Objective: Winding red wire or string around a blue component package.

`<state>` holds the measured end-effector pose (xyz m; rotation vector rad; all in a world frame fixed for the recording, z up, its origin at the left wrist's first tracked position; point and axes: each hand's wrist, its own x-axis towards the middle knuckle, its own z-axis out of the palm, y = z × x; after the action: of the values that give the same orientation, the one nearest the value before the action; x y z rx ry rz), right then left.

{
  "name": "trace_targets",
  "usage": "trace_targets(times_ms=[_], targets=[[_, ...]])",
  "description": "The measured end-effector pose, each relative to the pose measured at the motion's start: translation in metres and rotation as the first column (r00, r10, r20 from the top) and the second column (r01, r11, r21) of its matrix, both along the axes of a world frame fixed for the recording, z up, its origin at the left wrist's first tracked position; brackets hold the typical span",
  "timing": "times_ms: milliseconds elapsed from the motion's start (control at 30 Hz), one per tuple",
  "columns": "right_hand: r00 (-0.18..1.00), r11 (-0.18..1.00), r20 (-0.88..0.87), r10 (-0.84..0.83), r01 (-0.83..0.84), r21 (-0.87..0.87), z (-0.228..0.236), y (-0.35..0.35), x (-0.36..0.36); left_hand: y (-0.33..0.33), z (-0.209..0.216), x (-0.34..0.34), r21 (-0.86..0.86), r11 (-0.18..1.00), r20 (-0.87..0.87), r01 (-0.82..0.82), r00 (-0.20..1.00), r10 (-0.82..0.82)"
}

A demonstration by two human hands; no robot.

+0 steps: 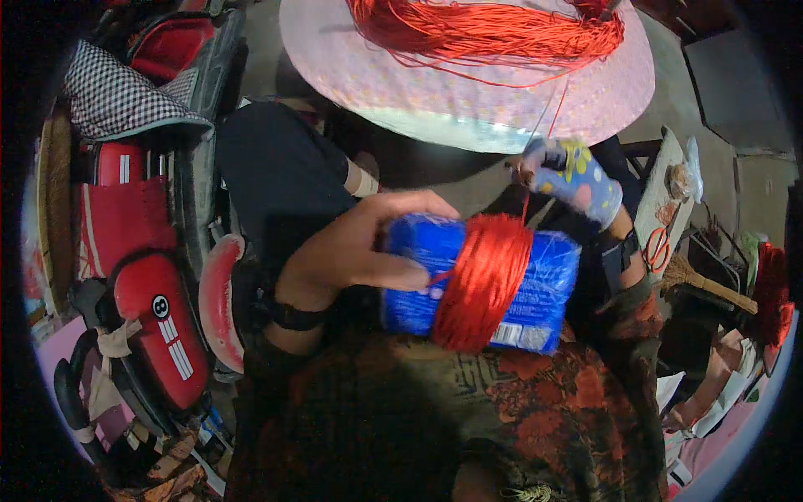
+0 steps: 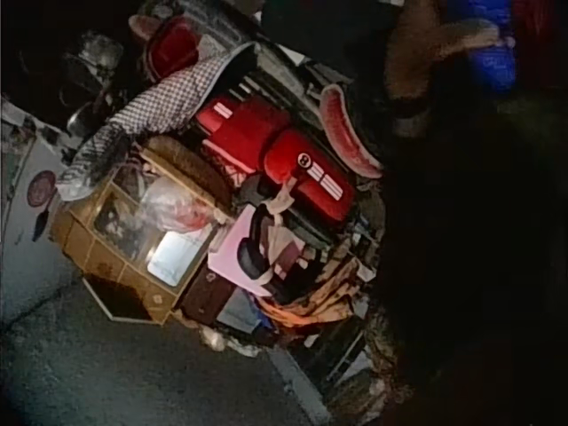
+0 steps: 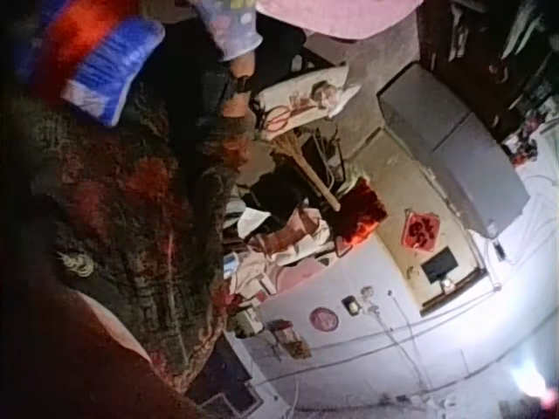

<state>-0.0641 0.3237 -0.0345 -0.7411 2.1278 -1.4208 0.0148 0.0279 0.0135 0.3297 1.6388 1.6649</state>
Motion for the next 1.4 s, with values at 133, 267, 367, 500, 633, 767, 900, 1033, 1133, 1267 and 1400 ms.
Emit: trace_targets(times_ms=[133,267,367,500,633,767,900,1033,1133,1267,1400], targets=[[0.914,0.998,0.405,-0.01,0.038,-0.06,0.007,-0.018,0.042,-0.016,-0.028,0.012,0.197,0.903,-0.158,-0.381,0.897,0.413],[0.817,0.83,-0.35,0.458,-0.251,0.498,0.036,-0.042,0.054,0.009,-0.024,-0.002,0.206,0.58,0.253,-0.788,0.615,0.747],[0.821,0.911,-0.398,0.411,-0.352,0.215,0.058,-0.042,0.027,0.0,-0.035,0.007,-0.281,0.841,-0.188,-0.462,0.886,0.423],[0.99,0.989,-0.071,0.12,-0.114,0.089,0.041,-0.027,-0.002,0.002,-0.018,0.001,-0.01,0.995,0.063,-0.101,0.993,0.102],[0.97,0.984,0.244,-0.001,0.045,-0.175,-0.017,-0.007,0.01,-0.015,-0.013,0.013,0.375,0.839,0.335,-0.394,0.902,0.274],[0.95,0.972,-0.281,0.136,-0.073,0.223,0.003,-0.029,0.051,0.019,-0.003,-0.007,0.3,0.511,0.493,-0.806,0.589,0.64],[0.73,0.902,-0.543,0.416,-0.257,0.346,0.052,-0.041,0.036,0.004,-0.026,-0.001,-0.08,0.724,-0.133,-0.685,0.728,0.673],[0.959,0.98,-0.201,0.2,-0.199,0.025,0.05,-0.032,0.001,0.003,-0.018,0.002,-0.182,0.957,0.091,-0.228,0.965,0.247],[0.995,0.995,-0.035,0.095,-0.096,-0.007,0.018,-0.018,-0.009,-0.003,-0.003,0.001,-0.011,1.0,0.06,0.013,0.998,-0.012],[0.803,0.995,-0.59,0.081,-0.036,0.088,-0.066,0.007,0.013,-0.001,0.006,0.007,0.114,0.832,0.267,-0.542,0.824,0.5],[0.803,0.945,-0.577,0.148,0.058,0.322,-0.02,-0.016,0.07,0.018,-0.017,-0.007,0.341,0.679,0.369,-0.65,0.757,0.54]])
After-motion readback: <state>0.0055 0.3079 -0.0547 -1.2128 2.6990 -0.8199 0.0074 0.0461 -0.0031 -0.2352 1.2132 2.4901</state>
